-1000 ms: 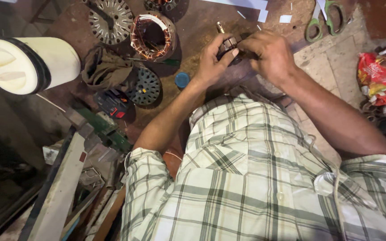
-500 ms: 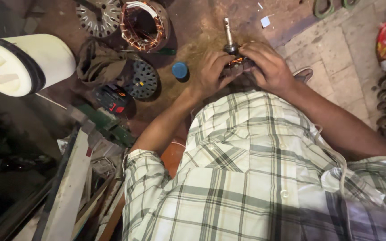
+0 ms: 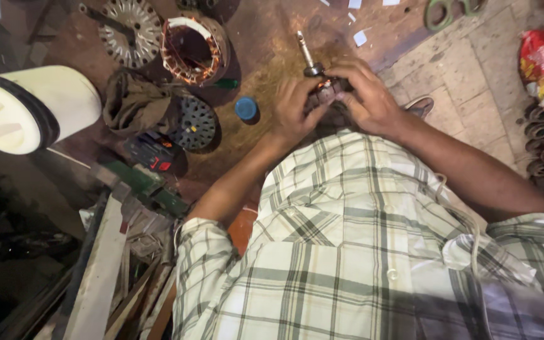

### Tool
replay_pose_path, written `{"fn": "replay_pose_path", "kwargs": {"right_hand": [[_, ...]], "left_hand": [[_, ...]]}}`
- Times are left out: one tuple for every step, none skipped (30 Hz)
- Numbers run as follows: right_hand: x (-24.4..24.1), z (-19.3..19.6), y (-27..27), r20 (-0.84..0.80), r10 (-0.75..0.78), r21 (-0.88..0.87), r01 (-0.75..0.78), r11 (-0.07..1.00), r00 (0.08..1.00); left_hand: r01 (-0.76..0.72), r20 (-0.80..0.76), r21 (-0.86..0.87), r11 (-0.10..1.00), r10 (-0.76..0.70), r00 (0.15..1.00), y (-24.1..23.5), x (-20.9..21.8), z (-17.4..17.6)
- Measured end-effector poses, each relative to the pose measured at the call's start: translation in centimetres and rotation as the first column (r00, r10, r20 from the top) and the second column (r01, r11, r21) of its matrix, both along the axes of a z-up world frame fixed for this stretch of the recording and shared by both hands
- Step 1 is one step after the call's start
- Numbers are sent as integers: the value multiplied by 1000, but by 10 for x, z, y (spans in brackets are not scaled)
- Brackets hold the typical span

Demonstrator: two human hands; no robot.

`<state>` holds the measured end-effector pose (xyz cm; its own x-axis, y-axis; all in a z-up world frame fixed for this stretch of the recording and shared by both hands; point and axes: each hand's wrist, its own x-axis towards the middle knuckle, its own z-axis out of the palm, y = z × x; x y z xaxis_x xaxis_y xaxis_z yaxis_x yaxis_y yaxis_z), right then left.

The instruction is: The person cuts a white strip with scissors and then inserts small white pieces into the slots of a copper-wound rotor. The person handles the rotor and strip repeatedly while working at a cluttered bench.

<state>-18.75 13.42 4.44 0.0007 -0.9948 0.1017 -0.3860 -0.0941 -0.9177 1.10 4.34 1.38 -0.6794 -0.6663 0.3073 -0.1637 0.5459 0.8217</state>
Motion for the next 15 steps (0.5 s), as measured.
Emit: {"fn": "replay_pose_path", "kwargs": {"right_hand": [[-1, -2, -3, 96, -22, 64, 16, 998, 995], [0, -6, -4, 195, -50, 135, 24, 991, 980], [1, -12, -8, 306, -115, 191, 57, 980, 945], [4, -20, -14, 412, -183, 253, 81, 964, 893], [8, -27, -17, 506, -253, 317, 96, 944, 825], [11, -31, -18, 477, -291, 336, 134, 932, 829], [15, -36, -21, 447, -328, 354, 172, 919, 832], [18, -38, -22, 416, -365, 373, 209, 904, 833], [19, -38, -22, 433, -376, 400, 199, 894, 819], [17, -36, -24, 446, -390, 424, 194, 885, 806], [14, -33, -26, 458, -405, 447, 188, 875, 791], [7, -28, -30, 429, -339, 413, 152, 898, 837], [-2, -23, -34, 395, -271, 380, 112, 918, 878], [-6, -19, -36, 360, -201, 356, 65, 932, 911], [-8, -16, -39, 253, -178, 292, 101, 951, 951]], "left_hand": [[18, -18, 71, 997, -17, 1000, -6, -1, 5], [36, -32, 147, 988, -32, 999, -10, -1, 10], [52, -24, 173, 983, -49, 999, -16, -2, 13], [68, -14, 201, 977, -66, 998, -21, -3, 15], [83, -4, 230, 970, -85, 996, -26, -5, 17], [88, 2, 238, 967, -91, 996, -31, -6, 17], [92, 7, 246, 965, -97, 995, -35, -7, 17], [96, 12, 255, 962, -103, 995, -36, -7, 17], [92, 23, 252, 963, -102, 995, -36, -6, 17], [95, 30, 245, 965, -105, 994, -37, -8, 17], [97, 36, 238, 966, -108, 993, -38, -9, 17], [88, 33, 259, 962, -100, 994, -40, -11, 18], [79, 31, 280, 957, -91, 995, -41, -12, 17], [65, 33, 307, 949, -79, 996, -40, -12, 16], [55, 22, 300, 952, -64, 998, -41, -12, 14]]}}
